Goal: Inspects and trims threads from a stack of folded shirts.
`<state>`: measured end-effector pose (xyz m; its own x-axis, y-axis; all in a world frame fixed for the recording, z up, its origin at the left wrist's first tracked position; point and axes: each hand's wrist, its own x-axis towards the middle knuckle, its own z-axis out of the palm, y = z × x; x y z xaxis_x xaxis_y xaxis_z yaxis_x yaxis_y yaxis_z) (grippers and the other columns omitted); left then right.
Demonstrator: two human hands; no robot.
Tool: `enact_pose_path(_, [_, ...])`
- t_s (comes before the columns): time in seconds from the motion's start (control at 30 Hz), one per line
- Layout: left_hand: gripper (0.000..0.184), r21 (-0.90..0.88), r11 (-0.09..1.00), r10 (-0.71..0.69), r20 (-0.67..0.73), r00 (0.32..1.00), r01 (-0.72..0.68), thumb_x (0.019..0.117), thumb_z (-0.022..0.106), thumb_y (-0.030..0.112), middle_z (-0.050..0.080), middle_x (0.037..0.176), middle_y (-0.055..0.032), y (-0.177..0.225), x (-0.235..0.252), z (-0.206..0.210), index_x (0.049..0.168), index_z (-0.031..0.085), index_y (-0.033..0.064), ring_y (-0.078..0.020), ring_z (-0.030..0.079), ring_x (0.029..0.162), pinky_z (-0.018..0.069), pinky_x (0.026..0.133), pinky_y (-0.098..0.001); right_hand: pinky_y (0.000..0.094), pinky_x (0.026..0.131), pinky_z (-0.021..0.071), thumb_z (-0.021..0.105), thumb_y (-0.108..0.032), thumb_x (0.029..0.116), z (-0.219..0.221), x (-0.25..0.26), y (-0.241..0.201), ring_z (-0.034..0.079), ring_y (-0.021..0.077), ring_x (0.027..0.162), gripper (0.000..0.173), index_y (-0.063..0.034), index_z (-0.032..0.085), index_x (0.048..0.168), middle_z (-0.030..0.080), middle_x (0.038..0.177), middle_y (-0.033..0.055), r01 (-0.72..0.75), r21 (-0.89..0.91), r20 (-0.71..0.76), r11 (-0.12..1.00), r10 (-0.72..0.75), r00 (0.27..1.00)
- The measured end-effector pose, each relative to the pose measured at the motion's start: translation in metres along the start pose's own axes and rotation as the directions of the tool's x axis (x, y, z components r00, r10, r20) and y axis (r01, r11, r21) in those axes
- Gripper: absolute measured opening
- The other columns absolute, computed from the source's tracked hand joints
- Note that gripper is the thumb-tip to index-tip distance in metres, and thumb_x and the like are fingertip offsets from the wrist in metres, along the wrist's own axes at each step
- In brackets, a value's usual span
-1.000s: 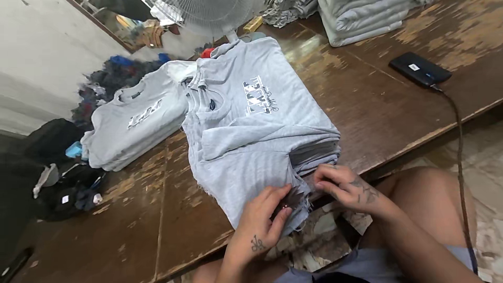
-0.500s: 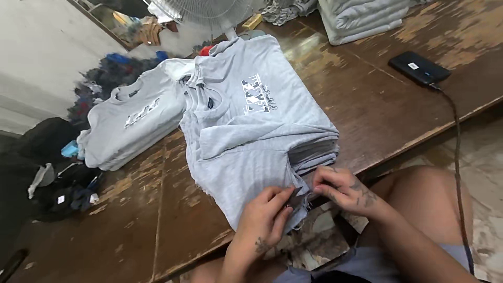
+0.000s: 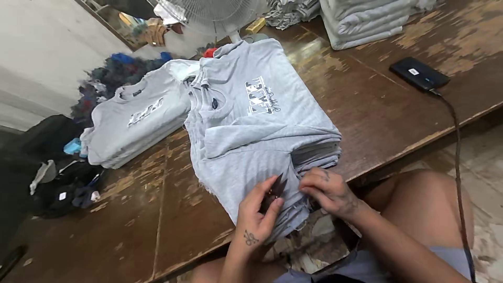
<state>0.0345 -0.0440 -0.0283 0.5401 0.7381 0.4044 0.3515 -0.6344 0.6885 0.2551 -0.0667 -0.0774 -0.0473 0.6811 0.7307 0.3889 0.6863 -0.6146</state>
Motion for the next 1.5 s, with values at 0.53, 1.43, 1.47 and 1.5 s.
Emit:
enact_pose_path(0.53, [0.040,0.445,0.888,0.046,0.159,0.986,-0.113,0.0874,0.068,0.029,0.070,0.084,-0.0079,0.022,-0.008,-0.020,0.121,0.067,0.0069,-0.0206,0.065,0.062,0.0530,0.051,-0.0407,0.0309,0.064,0.0506,0.042,-0.045,0.1087,-0.033,-0.014,-0.023,0.061,0.0186,0.066,0.055,-0.0073,0.060,0.073,0.058,0.067,0.0070,0.073,-0.025,0.220,0.997,-0.066,0.973])
enact_pose_path(1.43, [0.028,-0.244,0.969,-0.036,0.025,0.999,0.041,0.0968,0.059,0.007,0.062,0.076,0.0078,0.002,0.041,0.002,0.120,0.063,-0.0089,0.0066,0.052,0.065,0.0454,0.061,-0.0127,0.0262,0.073,0.0568,0.051,-0.014,0.1035,-0.050,0.001,-0.011,0.070,0.0157,0.075,0.026,0.0003,0.071,0.095,0.074,0.084,0.0124,-0.044,-0.151,0.165,0.987,0.069,0.984])
enact_pose_path(1.47, [0.028,-0.250,0.967,-0.037,0.028,0.999,0.043,0.0968,0.059,0.007,0.061,0.076,0.0081,0.001,0.042,0.002,0.120,0.063,-0.0087,0.0068,0.052,0.065,0.0452,0.061,-0.0126,0.0249,0.071,0.0550,0.051,-0.015,0.1038,-0.053,0.001,-0.009,0.068,0.0147,0.072,0.027,0.0002,0.071,0.094,0.072,0.082,0.0120,-0.048,-0.134,0.191,0.990,0.073,0.979])
enact_pose_path(1.5, [0.029,-0.254,0.966,-0.044,0.031,0.999,0.050,0.0970,0.059,0.008,0.062,0.076,0.0084,0.001,0.042,0.001,0.120,0.063,-0.0087,0.0068,0.052,0.066,0.0454,0.061,-0.0127,0.0245,0.069,0.0536,0.050,-0.016,0.1038,-0.056,0.000,-0.009,0.066,0.0140,0.071,0.027,-0.0004,0.070,0.093,0.070,0.080,0.0114,-0.049,-0.124,0.227,0.991,0.077,0.971])
